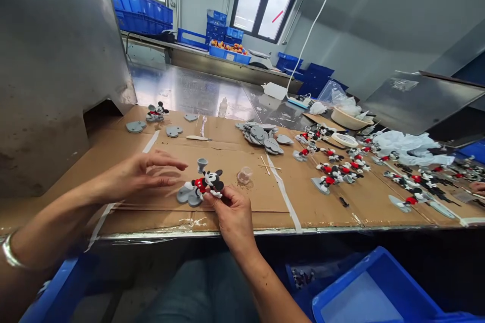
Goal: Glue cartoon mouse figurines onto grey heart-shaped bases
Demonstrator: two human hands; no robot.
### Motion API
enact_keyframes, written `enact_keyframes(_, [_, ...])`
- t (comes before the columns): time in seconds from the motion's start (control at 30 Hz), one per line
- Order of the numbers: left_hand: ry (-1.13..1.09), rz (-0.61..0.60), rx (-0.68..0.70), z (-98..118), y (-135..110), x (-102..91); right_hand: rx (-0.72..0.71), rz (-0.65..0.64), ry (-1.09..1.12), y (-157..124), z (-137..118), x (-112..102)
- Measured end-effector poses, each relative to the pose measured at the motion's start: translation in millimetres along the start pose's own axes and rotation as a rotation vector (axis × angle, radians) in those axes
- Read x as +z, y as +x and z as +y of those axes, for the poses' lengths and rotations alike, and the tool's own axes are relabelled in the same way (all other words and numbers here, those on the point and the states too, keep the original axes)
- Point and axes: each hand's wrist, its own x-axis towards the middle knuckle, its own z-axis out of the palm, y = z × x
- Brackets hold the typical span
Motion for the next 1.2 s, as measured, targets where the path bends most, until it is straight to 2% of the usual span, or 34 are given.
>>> enact_keyframes(0.13, [-0.029,0.044,0.082,-8.2,6.3,4.0,-0.012,-0.017,-0.063,6.6,3.1,2.9])
enact_keyframes(0.37, [0.004,0.151,0.155,-4.0,7.2,12.8,-0.054,-0.046,-0.112,13.4,3.5,6.6])
enact_keyframes(0.5, [-0.001,0.188,0.153,-6.9,8.0,15.4,-0.062,-0.029,-0.154,13.7,4.1,7.0])
enact_keyframes(0.77, [0.019,0.197,0.144,-10.0,8.7,17.9,-0.074,-0.04,-0.249,13.6,3.0,8.1])
enact_keyframes(0.93, [0.021,0.204,0.145,-11.4,8.5,16.1,-0.132,-0.048,-0.323,12.8,2.7,9.5])
enact_keyframes(1.2, [0.04,0.192,0.17,-12.1,9.5,15.7,-0.162,-0.033,-0.346,10.6,-2.5,11.0])
